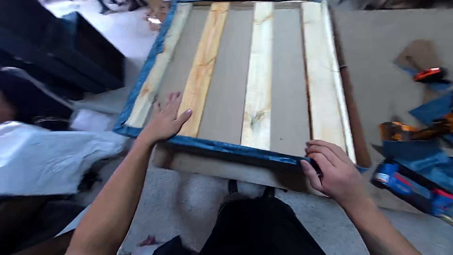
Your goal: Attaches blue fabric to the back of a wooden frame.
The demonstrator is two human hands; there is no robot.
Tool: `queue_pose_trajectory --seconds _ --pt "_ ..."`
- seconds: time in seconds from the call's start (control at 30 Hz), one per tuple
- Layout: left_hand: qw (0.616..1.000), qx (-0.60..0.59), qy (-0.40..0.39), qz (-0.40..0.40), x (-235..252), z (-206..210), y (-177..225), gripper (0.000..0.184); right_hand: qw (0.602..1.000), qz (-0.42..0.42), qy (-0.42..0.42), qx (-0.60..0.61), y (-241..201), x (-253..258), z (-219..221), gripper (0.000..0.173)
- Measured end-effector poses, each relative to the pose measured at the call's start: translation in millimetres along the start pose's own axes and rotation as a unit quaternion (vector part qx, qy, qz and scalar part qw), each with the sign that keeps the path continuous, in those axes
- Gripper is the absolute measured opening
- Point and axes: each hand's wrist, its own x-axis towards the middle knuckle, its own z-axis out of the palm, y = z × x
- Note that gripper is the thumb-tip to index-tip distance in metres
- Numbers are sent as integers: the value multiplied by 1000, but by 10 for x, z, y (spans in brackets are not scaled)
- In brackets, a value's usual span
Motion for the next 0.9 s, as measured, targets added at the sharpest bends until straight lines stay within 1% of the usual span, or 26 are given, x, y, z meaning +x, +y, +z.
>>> queue_pose_trajectory --seconds 0.07,0.13,0.2,0.23,0.27,0.3,0.33,0.37,0.4,0.47,0.5,0.53,0.57,0.63,0.67,0.7,0.73,0.77,0.83,0.87,0.9 --pt "1000 -2 -17 -2 -35 -3 68 86 999 -1 15 -34 27 -77 17 40" --pt "1000 -11 -14 -8 -181 79 247 86 1000 3 19 -20 178 -144 -83 42" --pt "1000 -25 18 -5 -405 211 615 84 999 22 29 -3 381 -240 -262 47" --pt "998 -35 52 10 -557 305 848 82 999 42 32 13 446 -288 -371 49" --pt "992 -42 105 48 -697 405 1133 78 997 64 33 29 467 -309 -486 49" --pt "979 -55 159 112 -808 491 1479 69 996 80 22 42 432 -295 -582 47" --pt "963 -66 188 179 -884 575 1857 59 994 92 -8 61 338 -264 -632 46" --pt "955 -63 181 225 -933 671 2224 50 991 94 -47 84 214 -238 -619 44" --pt "956 -55 146 248 -967 787 2539 45 988 84 -78 104 103 -239 -577 39" --pt "959 -48 72 270 -931 1024 2975 40 983 61 -93 144 91 -271 -556 27" --pt "958 -47 66 274 -893 1119 3115 35 981 55 -90 161 168 -289 -593 21" --pt "957 -38 78 278 -868 1189 3219 31 980 52 -92 167 257 -316 -641 20" --pt "955 -23 93 281 -851 1229 3299 29 981 51 -101 157 344 -347 -683 27" --pt "953 2 98 285 -848 1255 3419 26 981 61 -130 132 449 -387 -760 49" --pt "950 8 105 292 -836 1262 3466 24 980 64 -143 123 485 -388 -782 57" --pt "948 15 115 296 -828 1273 3497 23 979 65 -154 116 516 -393 -778 62" --pt "946 16 127 299 -821 1296 3501 22 978 64 -163 112 535 -411 -752 63" --pt "939 14 149 311 -810 1333 3484 20 978 58 -165 111 544 -436 -719 59" --pt "906 1 209 369 -768 1404 3423 15 983 32 -145 106 525 -501 -662 41" --pt "889 -8 232 396 -745 1419 3394 14 988 14 -108 105 501 -550 -613 34" --pt "875 -16 242 419 -742 1421 3375 14 992 -8 -51 111 475 -620 -530 31"
